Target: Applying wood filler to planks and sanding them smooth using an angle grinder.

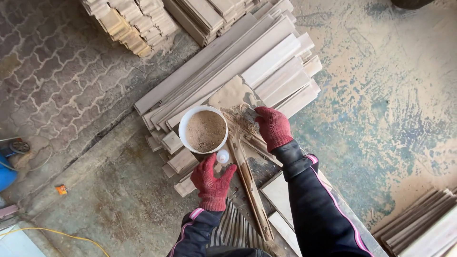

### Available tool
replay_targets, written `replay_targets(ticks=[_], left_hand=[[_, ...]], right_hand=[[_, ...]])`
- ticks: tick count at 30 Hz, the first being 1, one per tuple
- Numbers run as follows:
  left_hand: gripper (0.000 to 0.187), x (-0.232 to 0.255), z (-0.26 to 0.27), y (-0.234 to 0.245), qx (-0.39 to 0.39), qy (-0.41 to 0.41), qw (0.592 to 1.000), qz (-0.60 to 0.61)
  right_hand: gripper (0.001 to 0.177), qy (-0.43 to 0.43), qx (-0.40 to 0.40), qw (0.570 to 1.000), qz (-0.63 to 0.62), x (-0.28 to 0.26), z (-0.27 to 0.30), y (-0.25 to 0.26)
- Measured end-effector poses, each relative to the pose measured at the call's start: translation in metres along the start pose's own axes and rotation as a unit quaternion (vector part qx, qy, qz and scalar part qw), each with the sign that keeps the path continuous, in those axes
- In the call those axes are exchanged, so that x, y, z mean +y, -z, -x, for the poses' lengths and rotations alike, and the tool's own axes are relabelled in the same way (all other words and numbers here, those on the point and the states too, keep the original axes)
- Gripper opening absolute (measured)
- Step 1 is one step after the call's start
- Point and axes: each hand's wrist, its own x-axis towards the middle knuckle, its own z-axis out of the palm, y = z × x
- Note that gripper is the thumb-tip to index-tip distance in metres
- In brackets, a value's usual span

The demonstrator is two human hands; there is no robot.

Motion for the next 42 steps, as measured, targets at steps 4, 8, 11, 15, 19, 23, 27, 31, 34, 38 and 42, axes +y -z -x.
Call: replay_targets(ticks=[4, 8, 11, 15, 19, 23, 27, 31, 34, 38, 42], left_hand=[[0.075, 0.019, -0.028, 0.013, -0.009, 0.015, 0.999, 0.034], [0.059, 0.015, -0.03, 0.003, 0.024, -0.009, 1.0, 0.009], [0.059, 0.006, -0.023, -0.008, 0.058, -0.025, 0.997, 0.05], [0.049, 0.004, -0.008, -0.002, 0.011, -0.036, 0.973, 0.226], [0.058, 0.033, -0.009, 0.018, -0.171, -0.042, 0.953, 0.248], [0.053, 0.07, -0.012, 0.004, -0.338, -0.136, 0.87, 0.332], [0.048, 0.093, 0.004, -0.025, -0.418, -0.273, 0.815, 0.295], [0.055, 0.12, 0.025, -0.061, -0.379, -0.433, 0.795, 0.191], [0.065, 0.127, 0.039, -0.079, -0.36, -0.511, 0.772, 0.118], [0.067, 0.135, 0.044, -0.084, -0.375, -0.568, 0.732, 0.011], [0.062, 0.139, 0.044, -0.086, -0.388, -0.579, 0.714, -0.066]], right_hand=[[0.027, -0.025, -0.041, 0.999, -0.026, -0.012, 0.006, 0.009], [0.033, -0.092, -0.083, 0.99, -0.071, 0.002, 0.009, -0.011], [0.039, -0.1, -0.079, 0.982, -0.136, 0.009, 0.002, -0.007], [0.039, -0.095, -0.11, 0.953, -0.265, 0.036, 0.002, 0.013], [0.036, -0.137, -0.095, 0.934, -0.317, 0.061, 0.033, 0.045], [0.036, -0.148, -0.066, 0.927, -0.338, 0.099, 0.089, 0.08], [0.035, -0.2, -0.019, 0.914, -0.353, 0.122, 0.165, 0.129], [0.034, -0.234, -0.007, 0.91, -0.341, 0.177, 0.235, 0.13], [0.034, -0.251, 0.007, 0.903, -0.347, 0.205, 0.276, 0.118], [0.036, -0.27, 0.02, 0.891, -0.364, 0.23, 0.307, 0.103], [0.036, -0.281, 0.023, 0.881, -0.38, 0.238, 0.319, 0.097]])
